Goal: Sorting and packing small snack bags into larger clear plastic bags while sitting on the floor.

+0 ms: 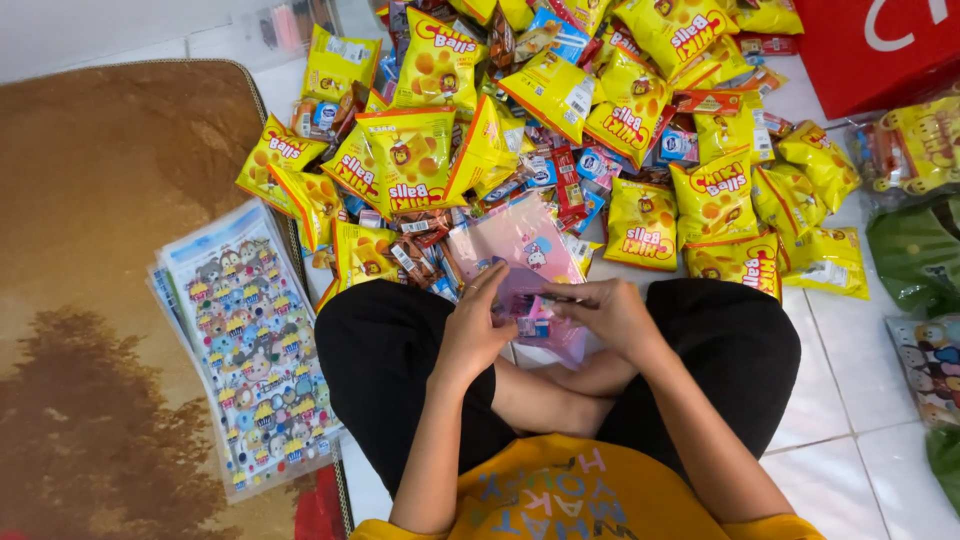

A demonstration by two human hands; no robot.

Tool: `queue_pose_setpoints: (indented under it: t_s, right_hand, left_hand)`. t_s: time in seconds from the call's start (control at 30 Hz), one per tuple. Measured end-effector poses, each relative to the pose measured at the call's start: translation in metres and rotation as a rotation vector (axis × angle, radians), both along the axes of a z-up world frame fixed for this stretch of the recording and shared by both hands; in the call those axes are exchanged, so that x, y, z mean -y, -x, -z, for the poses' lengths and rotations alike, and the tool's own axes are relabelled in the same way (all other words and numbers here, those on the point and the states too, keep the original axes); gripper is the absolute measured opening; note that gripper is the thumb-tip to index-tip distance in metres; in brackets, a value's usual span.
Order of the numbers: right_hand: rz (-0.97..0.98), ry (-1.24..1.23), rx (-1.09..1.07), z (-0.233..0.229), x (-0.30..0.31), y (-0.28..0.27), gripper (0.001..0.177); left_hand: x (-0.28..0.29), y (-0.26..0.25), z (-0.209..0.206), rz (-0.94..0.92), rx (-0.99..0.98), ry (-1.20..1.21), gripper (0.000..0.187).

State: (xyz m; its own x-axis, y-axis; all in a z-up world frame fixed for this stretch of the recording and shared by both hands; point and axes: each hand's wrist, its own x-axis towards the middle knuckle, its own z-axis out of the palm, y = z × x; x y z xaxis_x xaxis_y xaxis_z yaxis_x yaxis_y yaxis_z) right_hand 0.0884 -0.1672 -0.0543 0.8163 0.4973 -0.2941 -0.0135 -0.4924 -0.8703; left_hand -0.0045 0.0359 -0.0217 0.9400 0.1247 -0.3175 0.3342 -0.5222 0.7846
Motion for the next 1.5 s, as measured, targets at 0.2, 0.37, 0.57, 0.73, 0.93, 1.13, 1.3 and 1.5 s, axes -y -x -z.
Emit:
queue_pose_setpoints:
  t_s: [0.2, 0.37, 0.57, 0.73, 0.93, 1.13, 1.3, 1.5]
  right_hand:
    - [-0.072, 0.153, 0.103, -0.006, -0.007, 0.005, 0.034]
    - [-0.075, 0.162, 0.12, -0.017, -0.011, 0.005, 0.029]
    - [-0.043, 0.169, 0.119, -0.006, -0.008, 0.0, 0.027]
    - [-0.039, 0.112, 0.093, -0.025, -0.009, -0.003, 0.03]
    - [0.007, 0.069, 0.051, -0.027, -0.008, -0.012, 0.027]
    - [0.107, -0.084, -0.037, -0.024, -0.007, -0.052, 0.025]
    - [0.31, 0.031, 0.228, 0.037, 0.026, -0.138, 0.02]
    - [0.405, 0.356, 0.359, 0.112, 0.067, -0.256, 0.056]
  left_hand:
    - [0.001, 0.0, -0.008, 0.005, -0.006, 0.015, 0.079]
    - [0.001, 0.0, -0.01, 0.014, -0.007, 0.01, 0.078]
    - [-0.001, -0.002, -0.005, 0.002, 0.016, 0.038, 0.078]
    - [0.0, 0.0, -0.012, 0.0, -0.001, 0.049, 0.076]
    - [-0.003, -0.005, -0.012, 0.002, -0.029, 0.049, 0.077]
    - [-0.003, -0.008, -0.018, 0.002, -0.043, 0.07, 0.078]
    - [-0.011, 0.003, 0.031, 0.022, 0.121, 0.058, 0.076]
    - [-0.024, 0.004, 0.063, 0.018, 0.008, 0.038, 0.089]
